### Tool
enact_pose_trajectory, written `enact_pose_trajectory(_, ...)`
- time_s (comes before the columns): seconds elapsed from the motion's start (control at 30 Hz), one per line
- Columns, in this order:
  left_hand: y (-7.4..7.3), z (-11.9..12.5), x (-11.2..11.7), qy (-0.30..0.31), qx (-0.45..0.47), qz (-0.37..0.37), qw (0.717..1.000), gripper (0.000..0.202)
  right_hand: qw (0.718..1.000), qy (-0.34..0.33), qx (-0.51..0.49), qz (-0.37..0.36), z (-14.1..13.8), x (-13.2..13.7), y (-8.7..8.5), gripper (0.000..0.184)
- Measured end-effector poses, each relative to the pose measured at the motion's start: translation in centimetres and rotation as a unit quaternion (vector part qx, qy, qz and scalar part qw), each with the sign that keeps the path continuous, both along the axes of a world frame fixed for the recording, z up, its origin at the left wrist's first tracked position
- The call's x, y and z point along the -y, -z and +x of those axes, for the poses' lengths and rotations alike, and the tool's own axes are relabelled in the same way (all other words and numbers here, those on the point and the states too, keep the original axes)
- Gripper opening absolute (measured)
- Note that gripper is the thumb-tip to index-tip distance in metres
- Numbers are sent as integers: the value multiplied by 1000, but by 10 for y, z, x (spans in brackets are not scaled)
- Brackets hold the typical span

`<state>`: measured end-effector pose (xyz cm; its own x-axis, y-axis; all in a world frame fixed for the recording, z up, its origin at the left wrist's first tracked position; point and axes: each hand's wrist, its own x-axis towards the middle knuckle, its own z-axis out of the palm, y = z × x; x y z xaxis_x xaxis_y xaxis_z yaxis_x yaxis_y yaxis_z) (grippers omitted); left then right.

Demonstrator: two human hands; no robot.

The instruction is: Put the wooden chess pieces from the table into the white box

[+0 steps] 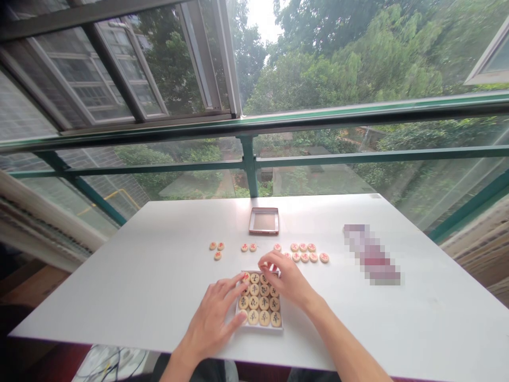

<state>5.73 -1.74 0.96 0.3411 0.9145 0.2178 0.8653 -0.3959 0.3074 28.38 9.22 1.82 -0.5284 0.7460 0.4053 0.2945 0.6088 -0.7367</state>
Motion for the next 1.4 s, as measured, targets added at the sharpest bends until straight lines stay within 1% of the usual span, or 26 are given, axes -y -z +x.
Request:
enact_pose_trajectory(0.17, 1, -1, 0, 3, 7, 13, 1000, 52, 1000, 8, 3, -1, 0, 1, -1, 10)
enact_pose_trajectory(0.33, 2, 0, 0, 4, 11, 29, 1000, 51, 1000, 9, -21, -4, -1, 1, 0, 10)
enact_pose_trajectory(0.5, 2, 1, 0, 1, 9, 25, 1000, 50, 999, 4, -36, -13, -1, 1, 1, 10)
enact_pose_trajectory(0.7, 1, 1, 0, 1, 8, 16, 1000, 49, 999, -10, -32, 5, -2, 0, -2, 17)
enact_pose_trajectory(0.97, 1, 1, 0, -1, 7, 8, 1000, 48, 999, -31, -40, -16, -1, 0, -1, 16)
enact_pose_trajectory(1.1, 2, 0, 0, -1, 4, 6, 1000, 49, 999, -26, -32, -15, -1, 0, 1, 16)
enact_pose_trajectory(1.27, 2, 0, 0, -2, 1, 22, 1000, 49, 999, -21, -26, -16, -1, 0, 2, 15)
enact_pose_trajectory(1.4, 2, 1, 0, -3, 5, 22, 1000, 46, 1000, -13, -16, -9, 0, 0, 3, 15)
